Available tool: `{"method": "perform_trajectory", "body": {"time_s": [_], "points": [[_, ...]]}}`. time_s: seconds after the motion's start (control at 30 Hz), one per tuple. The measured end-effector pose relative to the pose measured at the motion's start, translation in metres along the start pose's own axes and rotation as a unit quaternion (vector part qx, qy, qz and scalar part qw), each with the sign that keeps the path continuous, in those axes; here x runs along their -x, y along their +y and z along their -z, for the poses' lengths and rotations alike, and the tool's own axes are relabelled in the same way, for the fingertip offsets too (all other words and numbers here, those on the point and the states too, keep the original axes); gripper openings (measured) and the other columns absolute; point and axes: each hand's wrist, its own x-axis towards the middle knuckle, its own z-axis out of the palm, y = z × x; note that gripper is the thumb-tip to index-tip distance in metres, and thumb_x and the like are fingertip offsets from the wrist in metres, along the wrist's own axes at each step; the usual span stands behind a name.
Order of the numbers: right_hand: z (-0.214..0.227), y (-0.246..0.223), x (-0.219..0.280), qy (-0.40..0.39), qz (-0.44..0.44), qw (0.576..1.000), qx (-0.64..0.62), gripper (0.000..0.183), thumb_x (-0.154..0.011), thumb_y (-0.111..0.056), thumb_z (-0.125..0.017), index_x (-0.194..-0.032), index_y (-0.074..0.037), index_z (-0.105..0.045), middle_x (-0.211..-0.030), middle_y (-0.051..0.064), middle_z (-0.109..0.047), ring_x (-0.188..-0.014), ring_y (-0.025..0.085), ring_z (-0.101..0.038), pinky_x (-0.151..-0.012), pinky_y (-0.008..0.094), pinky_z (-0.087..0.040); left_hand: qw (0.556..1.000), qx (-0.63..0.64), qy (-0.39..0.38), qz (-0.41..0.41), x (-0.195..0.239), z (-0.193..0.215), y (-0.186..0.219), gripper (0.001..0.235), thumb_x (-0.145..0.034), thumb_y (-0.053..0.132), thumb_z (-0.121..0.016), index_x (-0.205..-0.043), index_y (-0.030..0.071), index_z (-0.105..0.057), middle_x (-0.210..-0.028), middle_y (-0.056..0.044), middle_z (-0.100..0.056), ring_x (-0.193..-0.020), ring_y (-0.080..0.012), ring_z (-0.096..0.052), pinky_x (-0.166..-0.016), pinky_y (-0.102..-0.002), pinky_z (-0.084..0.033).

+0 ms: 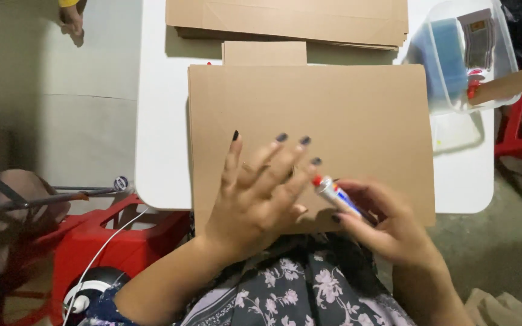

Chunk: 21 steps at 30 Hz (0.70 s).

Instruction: Applying adhesive and attaching plastic windows to cardboard box cutouts.

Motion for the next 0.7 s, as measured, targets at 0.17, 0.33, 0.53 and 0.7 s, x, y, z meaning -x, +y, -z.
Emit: {"method": "perform_trajectory", "body": {"time_s": [0.17, 0.33, 0.53, 0.7], "points": [[0.050, 0.023, 0.012, 0.201, 0.044, 0.978, 0.018, 0.045, -0.093, 0.004, -0.066, -0.136, 0.008, -0.054, -0.123, 0.022, -0.067, -0.105, 0.025, -0.069, -0.087, 0.028, -0.059, 0.988, 0.094, 0.005, 0.120, 0.009, 0.013, -0.039, 0.049, -0.091, 0.022, -0.072, -0.135, 0.006, -0.058, -0.144, -0.016, -0.055, -0.133, -0.0366, -0.052, -0.118, -0.056, -0.040], [0.108, 0.076, 0.027, 0.391, 0.081, 0.900, 0.174, 0.039, -0.106, 0.013, -0.067, -0.143, 0.015, -0.056, -0.123, 0.028, -0.065, -0.098, 0.029, -0.065, -0.072, 0.033, -0.055, 0.976, 0.107, -0.003, 0.191, 0.026, 0.014, -0.064, 0.044, -0.085, 0.015, -0.066, -0.129, 0.014, -0.063, -0.132, -0.005, -0.068, -0.119, -0.0259, -0.065, -0.121, -0.068, -0.014], [0.126, 0.096, 0.027, 0.372, 0.000, 0.859, 0.352, 0.034, -0.105, 0.001, -0.075, -0.136, 0.013, -0.069, -0.118, 0.023, -0.067, -0.099, 0.027, -0.064, -0.077, 0.035, -0.053, 0.963, 0.172, 0.029, 0.205, 0.035, 0.002, -0.067, 0.038, -0.089, 0.005, -0.059, -0.126, 0.014, -0.065, -0.131, -0.005, -0.067, -0.123, -0.0261, -0.061, -0.124, -0.068, -0.015], [0.125, 0.091, 0.016, 0.317, -0.082, 0.887, 0.326, 0.040, -0.091, -0.010, -0.071, -0.128, 0.006, -0.067, -0.122, 0.021, -0.055, -0.090, 0.025, -0.059, -0.074, 0.036, -0.053, 0.954, 0.197, 0.044, 0.220, 0.037, -0.001, -0.066, 0.036, -0.090, 0.007, -0.063, -0.125, 0.013, -0.065, -0.131, -0.006, -0.066, -0.124, -0.0253, -0.061, -0.125, -0.067, -0.019]]}}
